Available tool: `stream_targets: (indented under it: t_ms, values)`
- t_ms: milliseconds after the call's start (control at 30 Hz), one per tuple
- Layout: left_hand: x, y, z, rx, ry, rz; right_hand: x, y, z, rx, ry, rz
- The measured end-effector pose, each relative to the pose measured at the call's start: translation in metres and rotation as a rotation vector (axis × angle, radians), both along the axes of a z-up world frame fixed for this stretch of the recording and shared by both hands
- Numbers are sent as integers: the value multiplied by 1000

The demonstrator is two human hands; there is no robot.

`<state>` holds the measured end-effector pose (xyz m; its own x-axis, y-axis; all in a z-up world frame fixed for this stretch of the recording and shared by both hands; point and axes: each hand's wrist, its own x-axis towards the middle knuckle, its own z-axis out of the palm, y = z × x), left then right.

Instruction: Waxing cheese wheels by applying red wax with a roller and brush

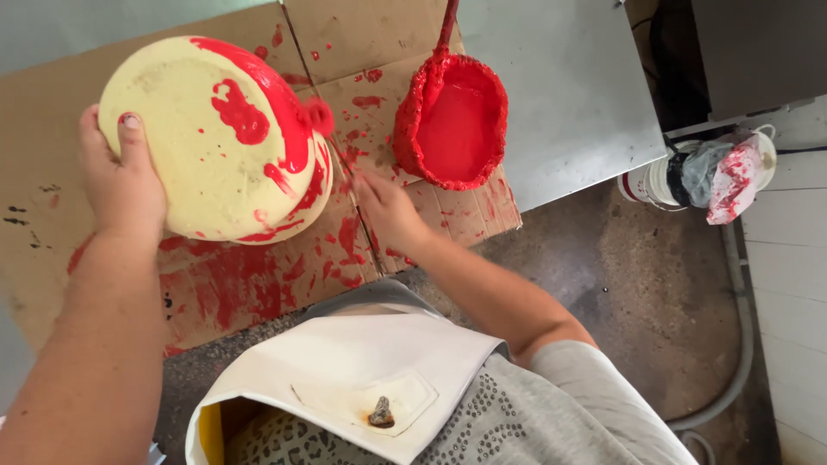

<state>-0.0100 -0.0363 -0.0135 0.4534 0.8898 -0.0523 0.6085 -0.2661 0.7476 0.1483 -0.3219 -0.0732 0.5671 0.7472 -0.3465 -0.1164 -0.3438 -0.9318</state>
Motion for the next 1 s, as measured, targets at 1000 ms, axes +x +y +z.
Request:
stream_targets:
  t_ms: [1000]
  values:
    - [11,-16,17,-168,-6,124,19,19,22,19,450,-50]
